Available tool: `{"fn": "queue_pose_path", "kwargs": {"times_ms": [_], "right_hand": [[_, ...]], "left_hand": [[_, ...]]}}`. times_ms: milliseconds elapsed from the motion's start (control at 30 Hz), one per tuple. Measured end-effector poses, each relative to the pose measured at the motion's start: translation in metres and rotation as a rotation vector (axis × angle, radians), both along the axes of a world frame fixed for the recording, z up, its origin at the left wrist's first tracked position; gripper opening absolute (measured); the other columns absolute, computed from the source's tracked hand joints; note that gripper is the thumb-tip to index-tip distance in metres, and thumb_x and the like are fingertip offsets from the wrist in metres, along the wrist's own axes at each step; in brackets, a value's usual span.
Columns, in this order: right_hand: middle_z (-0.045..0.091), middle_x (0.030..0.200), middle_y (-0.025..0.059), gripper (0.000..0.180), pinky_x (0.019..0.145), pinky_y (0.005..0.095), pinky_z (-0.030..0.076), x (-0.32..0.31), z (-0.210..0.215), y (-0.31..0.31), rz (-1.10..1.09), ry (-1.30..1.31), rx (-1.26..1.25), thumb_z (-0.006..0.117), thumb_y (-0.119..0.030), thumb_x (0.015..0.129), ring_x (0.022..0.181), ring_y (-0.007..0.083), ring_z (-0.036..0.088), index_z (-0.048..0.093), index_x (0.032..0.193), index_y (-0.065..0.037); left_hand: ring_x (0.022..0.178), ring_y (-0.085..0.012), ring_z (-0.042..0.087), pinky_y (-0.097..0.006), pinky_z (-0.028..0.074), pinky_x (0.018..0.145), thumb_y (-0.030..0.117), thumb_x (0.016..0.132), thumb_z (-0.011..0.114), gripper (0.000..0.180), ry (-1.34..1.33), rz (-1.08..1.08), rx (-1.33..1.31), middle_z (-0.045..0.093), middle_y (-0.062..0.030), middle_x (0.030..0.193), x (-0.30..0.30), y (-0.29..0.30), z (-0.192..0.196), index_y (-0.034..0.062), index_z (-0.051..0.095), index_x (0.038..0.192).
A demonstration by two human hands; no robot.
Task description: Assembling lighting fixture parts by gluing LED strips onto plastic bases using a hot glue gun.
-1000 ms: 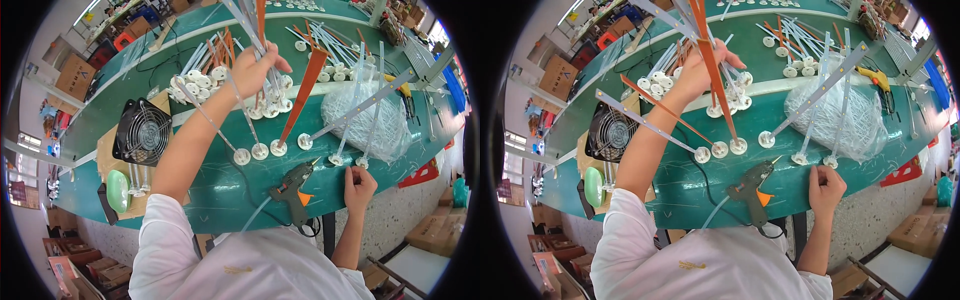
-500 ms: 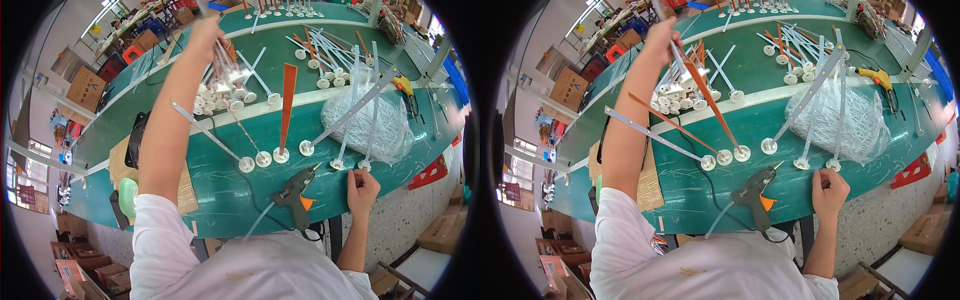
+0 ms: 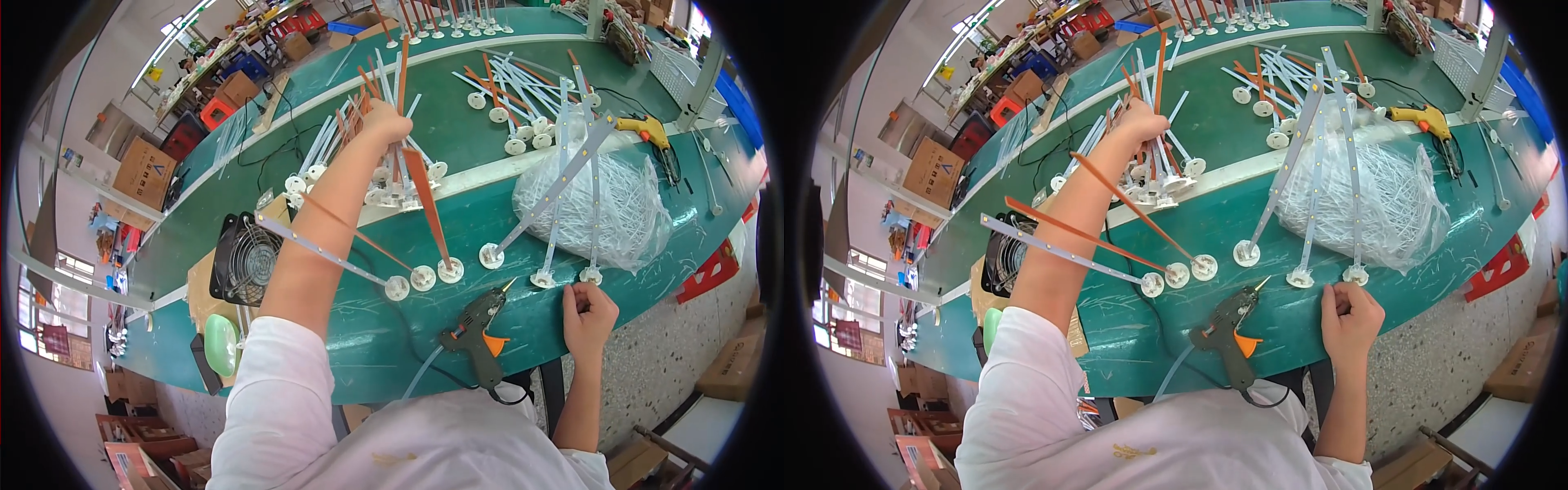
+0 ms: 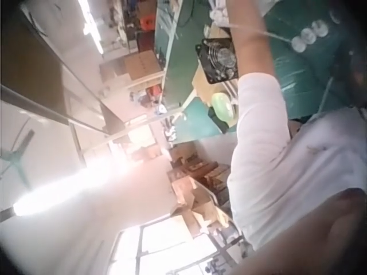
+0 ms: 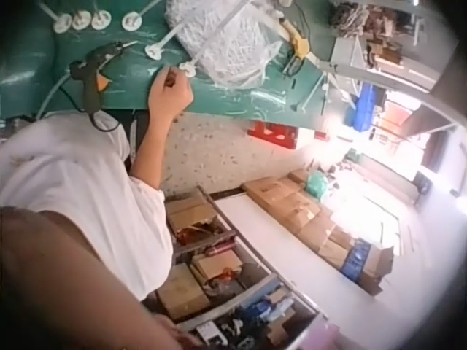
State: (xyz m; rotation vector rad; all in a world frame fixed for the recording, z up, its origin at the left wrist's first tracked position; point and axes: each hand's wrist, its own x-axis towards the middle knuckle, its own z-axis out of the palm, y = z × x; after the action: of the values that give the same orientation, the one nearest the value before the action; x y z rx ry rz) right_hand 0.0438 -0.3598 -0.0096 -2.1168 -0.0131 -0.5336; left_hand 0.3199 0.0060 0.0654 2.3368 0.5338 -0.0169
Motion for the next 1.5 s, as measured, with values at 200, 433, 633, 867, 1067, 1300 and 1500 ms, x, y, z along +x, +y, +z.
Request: {"fn": "queue_pose_path", "kwargs": {"times_ms": [200,433,633,867,1067,1300,1500], "right_hand": [[0.057,0.063,0.0039,0.012,0.049,0.0247,0.036,0.000,-0.003,0.000,-0.019,0.008,0.014,0.074,0.000,0.084,0.051,0.0076,0.049,0.064,0.079,0.003],[0.057,0.063,0.0039,0.012,0.049,0.0247,0.036,0.001,0.001,0.001,-0.006,0.005,0.009,0.074,0.001,0.083,0.051,0.0075,0.049,0.064,0.078,0.003],[0.056,0.062,0.0039,0.012,0.048,0.0251,0.036,0.000,0.002,0.000,0.013,-0.016,0.009,0.074,0.002,0.083,0.050,0.0080,0.048,0.063,0.077,0.003],[0.055,0.061,0.0045,0.012,0.048,0.0262,0.036,-0.001,0.002,-0.001,0.033,-0.049,0.022,0.075,0.000,0.082,0.049,0.0095,0.047,0.064,0.077,0.002],[0.063,0.064,0.0091,0.013,0.051,0.0294,0.047,-0.005,-0.002,-0.008,0.067,-0.061,-0.023,0.076,-0.004,0.081,0.052,0.0175,0.061,0.065,0.078,0.000],[0.059,0.061,0.0073,0.013,0.050,0.0273,0.042,-0.006,-0.003,-0.006,0.059,-0.113,0.009,0.076,-0.003,0.082,0.050,0.0125,0.054,0.065,0.077,0.002],[0.066,0.066,0.0103,0.013,0.055,0.0340,0.050,-0.007,-0.001,-0.008,0.073,-0.085,-0.014,0.076,-0.010,0.082,0.056,0.0237,0.064,0.067,0.078,-0.002]], "left_hand": [[0.104,-0.0423,0.069,-0.045,0.058,0.088,0.021,0.075,0.076,0.094,-0.047,-0.088,0.536,0.063,-0.0325,0.117,-0.007,0.001,0.004,-0.0077,0.019,0.145],[0.137,-0.0458,0.044,-0.058,0.036,0.112,0.053,0.089,0.062,0.067,-0.026,-0.222,1.059,0.044,-0.0257,0.150,-0.011,0.014,-0.011,0.0224,0.045,0.147],[0.130,-0.0468,0.050,-0.055,0.040,0.110,0.050,0.092,0.060,0.059,-0.168,-0.356,0.915,0.049,-0.0267,0.144,-0.002,0.022,0.006,0.0135,0.056,0.138],[0.119,-0.0379,0.059,-0.047,0.048,0.102,0.035,0.088,0.069,0.048,-0.684,-0.563,0.582,0.062,-0.0206,0.129,-0.030,0.036,0.058,0.0077,0.064,0.127],[0.123,-0.0424,0.057,-0.048,0.047,0.104,0.049,0.079,0.075,0.076,-0.627,-1.167,0.911,0.056,-0.0257,0.137,-0.115,0.008,0.038,0.0053,0.057,0.137],[0.139,-0.0407,0.045,-0.049,0.039,0.113,0.048,0.078,0.077,0.083,-0.405,-1.054,0.990,0.044,-0.0208,0.152,-0.118,0.007,0.033,0.0154,0.047,0.148],[0.136,-0.0397,0.047,-0.049,0.039,0.113,0.035,0.079,0.079,0.068,-0.422,-0.978,0.971,0.046,-0.0194,0.150,-0.138,0.005,0.050,0.0127,0.057,0.139]]}}
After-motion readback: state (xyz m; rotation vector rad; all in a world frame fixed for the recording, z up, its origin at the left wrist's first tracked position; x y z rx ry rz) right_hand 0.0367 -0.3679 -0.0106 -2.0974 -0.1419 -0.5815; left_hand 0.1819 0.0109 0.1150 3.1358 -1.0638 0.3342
